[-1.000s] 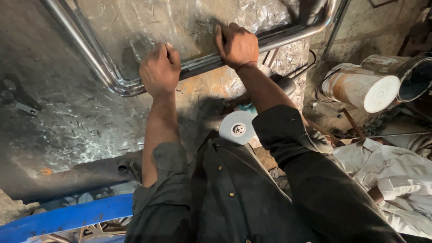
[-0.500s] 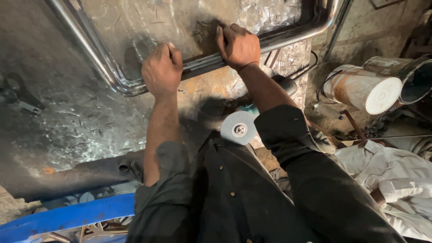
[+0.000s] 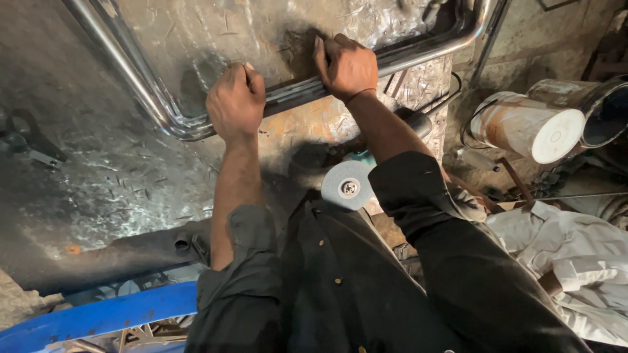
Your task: Sanding and drilling a rectangular metal frame in a workshop.
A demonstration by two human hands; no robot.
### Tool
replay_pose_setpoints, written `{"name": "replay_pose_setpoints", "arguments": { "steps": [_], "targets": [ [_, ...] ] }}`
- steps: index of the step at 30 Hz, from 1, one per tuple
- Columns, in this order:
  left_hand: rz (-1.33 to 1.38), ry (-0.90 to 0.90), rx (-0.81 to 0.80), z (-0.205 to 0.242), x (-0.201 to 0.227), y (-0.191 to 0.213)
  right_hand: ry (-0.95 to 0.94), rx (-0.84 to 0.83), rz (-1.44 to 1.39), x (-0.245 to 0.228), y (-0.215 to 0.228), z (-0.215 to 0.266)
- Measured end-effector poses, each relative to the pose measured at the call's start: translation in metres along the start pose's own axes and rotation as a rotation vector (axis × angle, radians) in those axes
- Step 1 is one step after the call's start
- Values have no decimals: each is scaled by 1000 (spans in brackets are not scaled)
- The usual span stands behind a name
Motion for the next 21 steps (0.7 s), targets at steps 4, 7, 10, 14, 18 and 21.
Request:
{"name": "replay_pose_setpoints", "arguments": {
  "steps": [4, 7, 10, 14, 18, 21],
  "targets": [
    [-17, 9, -10, -1, 0, -1, 16, -6, 9, 3, -4, 1],
    [-15, 9, 19, 0, -1, 0, 14, -36, 7, 2, -3, 1],
    [-31, -9, 15, -1, -1, -2, 13, -18, -7, 0, 1, 0],
    [-22, 0, 10, 0, -2, -2, -11, -32, -3, 3, -5, 2],
    [-22, -12, 17, 0, -1, -1, -4, -22, 0, 1, -1, 0],
    [3, -1, 19, 0, -1, 0, -23, -37, 4, 2, -3, 1]
  ]
}}
Point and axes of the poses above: each hand's wrist, its own z-axis away from the middle knuckle, its own y-axis out of the back of the hand, x = y × z, the point moved 3 cm from there along -z, towards the middle knuckle, and after that the axes turned 10 degrees about z, right-handed, at the moved point
